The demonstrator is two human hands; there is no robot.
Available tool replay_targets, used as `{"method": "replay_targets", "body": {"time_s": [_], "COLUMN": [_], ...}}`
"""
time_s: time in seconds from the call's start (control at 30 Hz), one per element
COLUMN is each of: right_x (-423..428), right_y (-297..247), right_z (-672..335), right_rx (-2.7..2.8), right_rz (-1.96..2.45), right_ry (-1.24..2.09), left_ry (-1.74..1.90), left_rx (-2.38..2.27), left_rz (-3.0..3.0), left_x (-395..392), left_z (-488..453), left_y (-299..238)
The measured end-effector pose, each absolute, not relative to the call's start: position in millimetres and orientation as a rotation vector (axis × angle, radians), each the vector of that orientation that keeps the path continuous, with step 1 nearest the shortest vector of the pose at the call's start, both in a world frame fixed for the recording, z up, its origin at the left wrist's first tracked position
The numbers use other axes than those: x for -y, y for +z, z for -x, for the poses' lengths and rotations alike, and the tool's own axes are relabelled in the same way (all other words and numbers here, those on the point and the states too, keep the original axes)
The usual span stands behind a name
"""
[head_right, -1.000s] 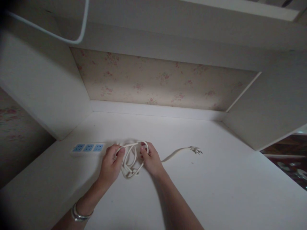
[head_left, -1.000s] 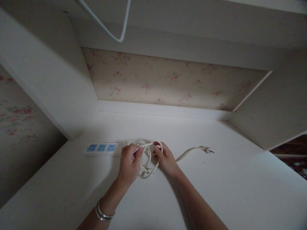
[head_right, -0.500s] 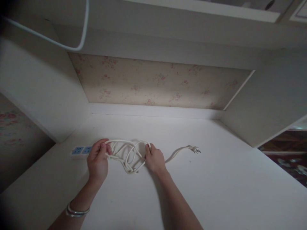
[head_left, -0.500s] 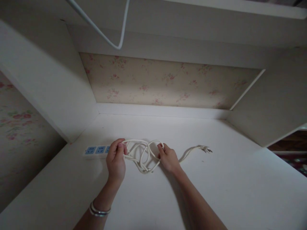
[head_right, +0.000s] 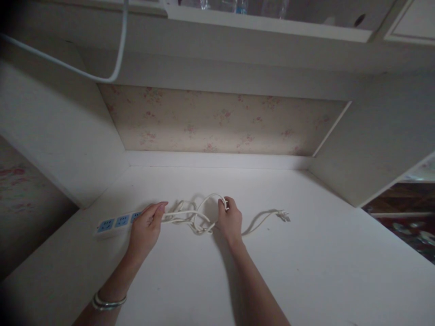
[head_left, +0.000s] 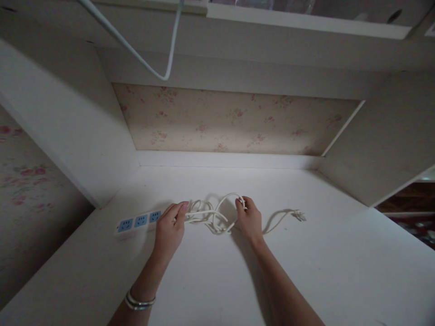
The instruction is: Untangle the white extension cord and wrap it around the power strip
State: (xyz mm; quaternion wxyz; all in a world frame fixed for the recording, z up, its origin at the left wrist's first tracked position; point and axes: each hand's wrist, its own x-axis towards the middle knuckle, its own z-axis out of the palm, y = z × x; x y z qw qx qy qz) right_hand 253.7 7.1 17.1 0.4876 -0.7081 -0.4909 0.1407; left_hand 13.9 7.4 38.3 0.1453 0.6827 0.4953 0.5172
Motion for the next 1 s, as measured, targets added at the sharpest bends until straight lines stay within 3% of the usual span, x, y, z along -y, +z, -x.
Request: {"method": "replay_targets", "body": {"time_s": [0.17, 0.33, 0.63, 0.83, 1.0], "right_x": [-5, -4, -1, -1, -3], "right_y": [15, 9, 7, 6, 7], "right_z": [-240, -224, -220, -229, -241], "right_rx": [1.183, 1.167, 1.325, 1.393, 1.499], "right_rz": [1.521, 1.362, 1.392, 1.551, 1.698], "right_ry": [0.507, 0.686, 0.630, 0.465, 0.215], "left_ry": [1.457, 1.204, 0.763, 0.897, 1.379], "left_rx": [-1.325, -1.182, -1.497, -1.589, -1.682], "left_rz": [-2.442, -2.663, -2.784, -2.627, -2.120], "left_x": [-9, -3, 15, 8, -2], "left_z": [-12, -17, -40, -35, -24], "left_y": [24, 21, 40, 37, 36]}}
